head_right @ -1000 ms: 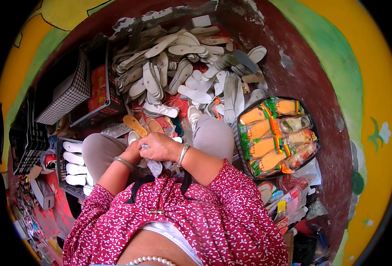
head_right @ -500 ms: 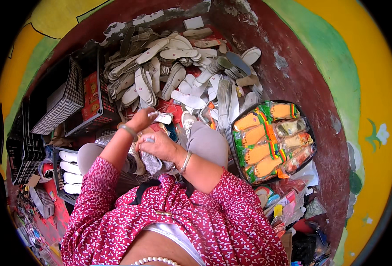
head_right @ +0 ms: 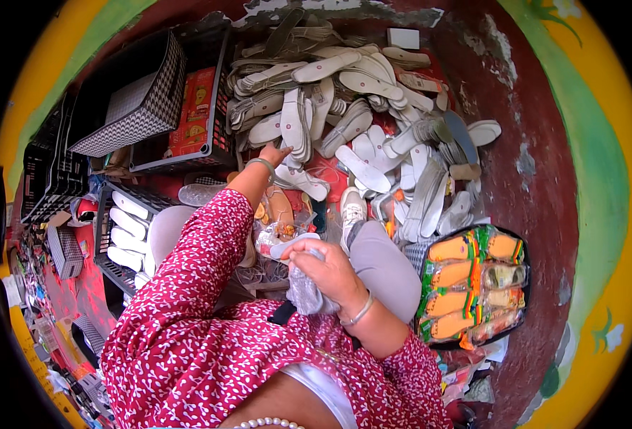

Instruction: The person picks up shoe insoles from a pile on the floor, wipes some with a cloth, stacks them together, and places them into a plastic crate.

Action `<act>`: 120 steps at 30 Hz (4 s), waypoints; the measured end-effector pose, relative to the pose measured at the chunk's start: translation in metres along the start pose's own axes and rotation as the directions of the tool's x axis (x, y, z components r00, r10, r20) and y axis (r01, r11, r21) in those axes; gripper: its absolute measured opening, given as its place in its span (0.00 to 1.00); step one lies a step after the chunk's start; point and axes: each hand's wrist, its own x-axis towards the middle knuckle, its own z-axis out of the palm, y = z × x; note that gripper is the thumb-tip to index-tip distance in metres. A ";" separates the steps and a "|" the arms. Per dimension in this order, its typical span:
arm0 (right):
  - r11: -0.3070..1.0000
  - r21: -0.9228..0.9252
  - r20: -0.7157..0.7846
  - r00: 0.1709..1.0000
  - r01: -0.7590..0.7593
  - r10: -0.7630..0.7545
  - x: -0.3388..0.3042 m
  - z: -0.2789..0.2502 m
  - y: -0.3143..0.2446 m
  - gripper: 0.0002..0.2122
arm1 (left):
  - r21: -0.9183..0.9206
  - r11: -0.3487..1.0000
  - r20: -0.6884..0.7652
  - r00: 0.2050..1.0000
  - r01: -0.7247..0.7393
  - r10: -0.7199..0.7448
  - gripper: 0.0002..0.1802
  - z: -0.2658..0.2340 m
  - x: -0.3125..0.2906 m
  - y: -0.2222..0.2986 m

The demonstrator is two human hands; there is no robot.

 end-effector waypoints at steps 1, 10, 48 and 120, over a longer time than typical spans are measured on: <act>1.000 -0.005 -0.010 1.000 -0.016 0.016 0.003 -0.002 0.003 0.09 | -0.038 0.999 0.008 1.000 0.002 -0.002 0.52 0.003 0.008 0.000; 0.982 0.091 -0.110 0.979 -0.163 0.172 0.008 -0.009 -0.006 0.09 | -0.272 0.958 -0.060 0.992 0.088 -0.108 0.43 0.037 0.061 0.022; 0.896 0.333 -0.276 0.939 0.292 -0.203 -0.001 -0.032 0.001 0.09 | -0.882 -0.141 0.254 0.708 0.449 0.659 0.25 -0.049 -0.154 0.020; 0.167 -0.960 -0.115 0.225 0.225 -0.967 0.080 -0.008 -0.081 0.04 | -0.910 0.412 0.324 0.711 0.052 0.625 0.30 -0.187 -0.257 0.058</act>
